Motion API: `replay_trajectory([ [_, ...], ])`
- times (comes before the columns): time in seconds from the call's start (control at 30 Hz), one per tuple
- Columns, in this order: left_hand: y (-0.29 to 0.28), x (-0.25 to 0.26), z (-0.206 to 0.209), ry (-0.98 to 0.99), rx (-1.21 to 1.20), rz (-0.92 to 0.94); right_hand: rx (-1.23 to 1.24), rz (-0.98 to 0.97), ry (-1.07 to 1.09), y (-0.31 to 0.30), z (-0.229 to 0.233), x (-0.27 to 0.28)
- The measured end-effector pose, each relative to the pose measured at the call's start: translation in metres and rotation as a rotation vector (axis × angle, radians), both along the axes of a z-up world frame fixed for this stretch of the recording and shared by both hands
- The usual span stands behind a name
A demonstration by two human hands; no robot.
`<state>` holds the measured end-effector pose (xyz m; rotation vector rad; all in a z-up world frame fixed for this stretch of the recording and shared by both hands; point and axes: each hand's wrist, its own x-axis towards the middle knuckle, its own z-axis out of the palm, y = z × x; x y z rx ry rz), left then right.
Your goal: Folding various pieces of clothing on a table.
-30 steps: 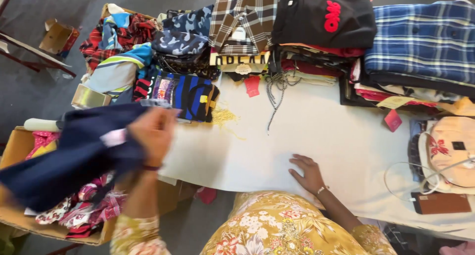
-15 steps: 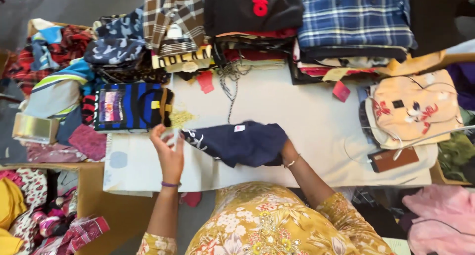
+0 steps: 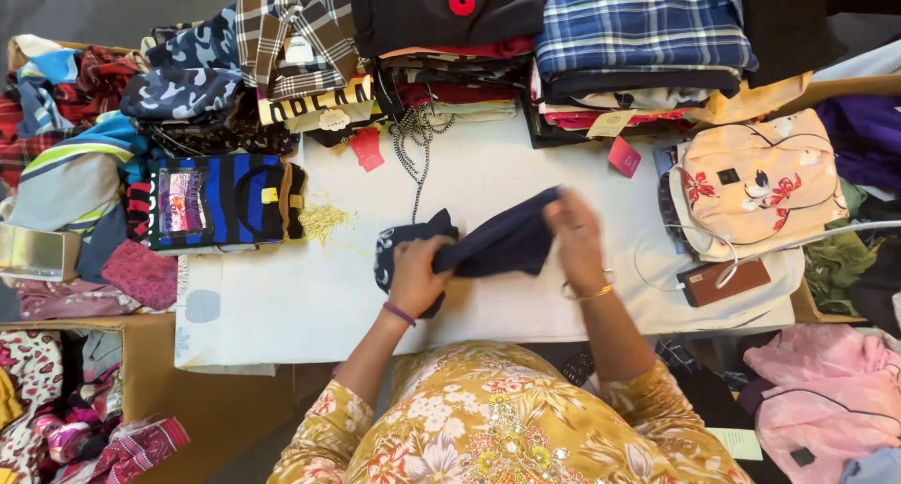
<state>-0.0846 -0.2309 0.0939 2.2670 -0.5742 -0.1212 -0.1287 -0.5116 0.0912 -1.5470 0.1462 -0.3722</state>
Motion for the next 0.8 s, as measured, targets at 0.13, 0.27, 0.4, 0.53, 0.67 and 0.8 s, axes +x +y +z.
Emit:
replay_trajectory([
  [0.13, 0.005, 0.001, 0.060, -0.066, 0.300, -0.012, 0.174, -0.401, -0.166, -0.054, 0.033, -0.007],
  [0.27, 0.036, 0.024, 0.024, -0.122, 0.396, -0.030, 0.337, -0.485, -0.306, -0.069, 0.091, -0.007],
  [0.4, 0.076, 0.063, -0.012, -0.109, 0.531, 0.066, 0.300, -0.386, -0.410, -0.097, 0.080, -0.003],
  [0.53, 0.115, 0.085, 0.055, -0.427, 0.490, 0.443, 0.222, -0.395, -0.440, -0.126, 0.056, 0.003],
  [0.67, 0.160, 0.062, 0.100, -0.396, -0.037, 0.248, 0.214, -0.372, -0.435, -0.140, 0.059, -0.017],
  [0.8, 0.230, 0.023, 0.086, 0.293, -0.740, -0.096, 0.400, -0.097, -0.395, -0.164, 0.049, -0.050],
])
